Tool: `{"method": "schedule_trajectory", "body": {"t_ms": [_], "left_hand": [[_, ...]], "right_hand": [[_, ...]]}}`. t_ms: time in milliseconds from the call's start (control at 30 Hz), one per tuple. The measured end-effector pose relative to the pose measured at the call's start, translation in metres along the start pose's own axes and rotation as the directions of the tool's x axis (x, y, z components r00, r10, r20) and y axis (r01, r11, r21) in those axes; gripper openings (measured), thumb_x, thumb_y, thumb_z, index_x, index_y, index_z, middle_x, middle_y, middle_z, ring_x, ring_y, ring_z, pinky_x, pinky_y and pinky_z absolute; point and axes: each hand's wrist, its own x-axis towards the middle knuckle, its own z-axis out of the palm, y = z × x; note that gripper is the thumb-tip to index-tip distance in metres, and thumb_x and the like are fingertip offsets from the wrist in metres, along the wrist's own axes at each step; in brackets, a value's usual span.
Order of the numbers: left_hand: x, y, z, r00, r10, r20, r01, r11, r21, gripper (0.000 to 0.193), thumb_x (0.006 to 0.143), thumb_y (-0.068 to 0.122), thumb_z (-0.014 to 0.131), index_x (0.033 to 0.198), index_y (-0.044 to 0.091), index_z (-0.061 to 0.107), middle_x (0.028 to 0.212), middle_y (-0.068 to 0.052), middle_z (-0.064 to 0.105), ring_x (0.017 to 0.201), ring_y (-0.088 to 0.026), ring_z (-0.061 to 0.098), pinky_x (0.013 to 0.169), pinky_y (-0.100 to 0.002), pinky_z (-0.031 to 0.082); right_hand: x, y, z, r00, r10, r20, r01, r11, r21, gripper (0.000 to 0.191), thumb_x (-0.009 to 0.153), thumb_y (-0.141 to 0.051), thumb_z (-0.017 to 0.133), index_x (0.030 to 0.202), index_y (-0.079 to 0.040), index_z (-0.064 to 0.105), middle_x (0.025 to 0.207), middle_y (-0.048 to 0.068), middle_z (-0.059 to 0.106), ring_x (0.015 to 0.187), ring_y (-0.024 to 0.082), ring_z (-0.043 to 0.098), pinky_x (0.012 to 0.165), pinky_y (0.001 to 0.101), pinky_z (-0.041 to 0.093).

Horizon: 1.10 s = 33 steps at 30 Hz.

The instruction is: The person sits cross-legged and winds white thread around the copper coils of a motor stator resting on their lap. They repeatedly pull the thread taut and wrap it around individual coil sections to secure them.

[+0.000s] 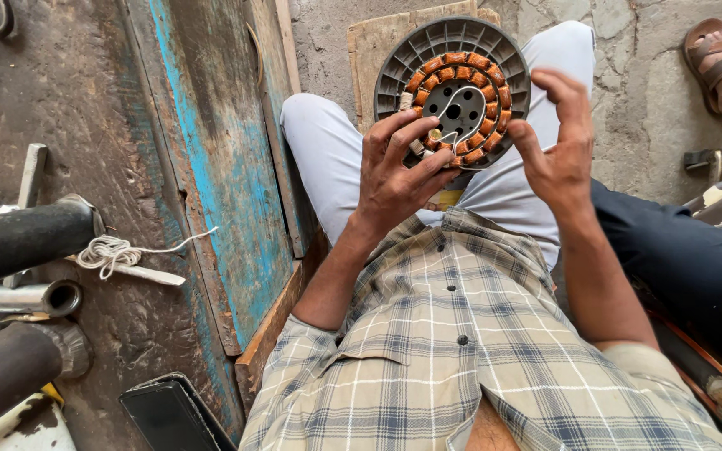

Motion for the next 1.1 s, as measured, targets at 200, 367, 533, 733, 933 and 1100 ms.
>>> {"method": "schedule_trajectory", "body": {"t_ms": [200,367,533,733,933,1100], "left_hand": [[-0.004,-0.001,0.006,0.999,-0.027,-0.018,0.027,0.999,-0.027,0.031,0.081,0.032,0.093,0.105,0.023,0.075,0.143,-0.001,0.052,0.142,-0.026,0.041,0.121,-0.043,0.039],[-0.006,-0.002,0.006,0.999,-0.025,-0.020,0.024,0.999,-0.031,0.032,0.081,0.030,0.093,0.105,0.021,0.075,0.142,-0.002,0.052,0.142,-0.027,0.041,0.122,-0.043,0.039],[-0.004,-0.002,0.007,1.000,-0.014,-0.027,0.013,0.999,-0.044,0.032,0.081,0.029,0.093,0.106,0.021,0.074,0.139,-0.001,0.055,0.141,-0.026,0.043,0.120,-0.042,0.041],[-0.001,-0.002,0.005,1.000,-0.004,-0.016,0.004,1.000,-0.028,0.031,0.082,0.030,0.092,0.106,0.022,0.074,0.136,0.001,0.057,0.140,-0.026,0.044,0.118,-0.042,0.041],[0.000,-0.008,-0.001,0.999,0.030,0.010,-0.030,0.999,-0.035,0.032,0.082,0.031,0.092,0.106,0.020,0.073,0.135,0.002,0.058,0.138,-0.027,0.045,0.115,-0.043,0.041],[0.002,-0.010,0.001,0.997,0.076,-0.010,-0.076,0.996,-0.049,0.029,0.084,0.030,0.091,0.107,0.021,0.074,0.135,0.003,0.060,0.135,-0.024,0.047,0.118,-0.048,0.036]], "right_hand": [[-0.036,0.005,-0.037,0.849,0.255,0.462,-0.318,0.946,0.062,0.087,0.084,-0.031,0.081,0.156,-0.003,0.041,0.081,0.003,0.071,0.073,0.016,0.069,0.076,0.0327,0.055],[-0.048,0.037,-0.130,0.963,0.143,0.228,-0.071,0.952,-0.299,0.037,0.085,-0.024,0.085,0.118,-0.010,0.076,0.089,0.007,0.063,0.079,0.022,0.058,0.070,0.0361,0.047],[-0.050,0.068,-0.159,0.972,0.206,0.113,-0.116,0.839,-0.532,0.053,0.084,-0.029,0.086,0.130,-0.007,0.068,0.119,0.011,0.062,0.108,0.029,0.057,0.095,0.0428,0.047],[-0.035,0.044,-0.056,0.950,0.105,0.295,-0.067,0.988,-0.137,0.071,0.091,-0.031,0.081,0.152,-0.006,0.056,0.157,0.016,0.057,0.146,0.035,0.054,0.122,0.0492,0.045],[-0.071,0.010,0.015,0.793,0.083,0.604,-0.249,0.948,0.198,0.026,0.090,-0.022,0.076,0.112,-0.007,0.074,0.091,0.007,0.077,0.083,0.023,0.076,0.076,0.0345,0.058],[-0.047,-0.037,-0.006,0.878,-0.309,0.366,0.292,0.951,0.102,0.022,0.084,-0.024,0.081,0.097,-0.006,0.079,0.081,0.008,0.068,0.079,0.027,0.066,0.072,0.0410,0.053]]}}
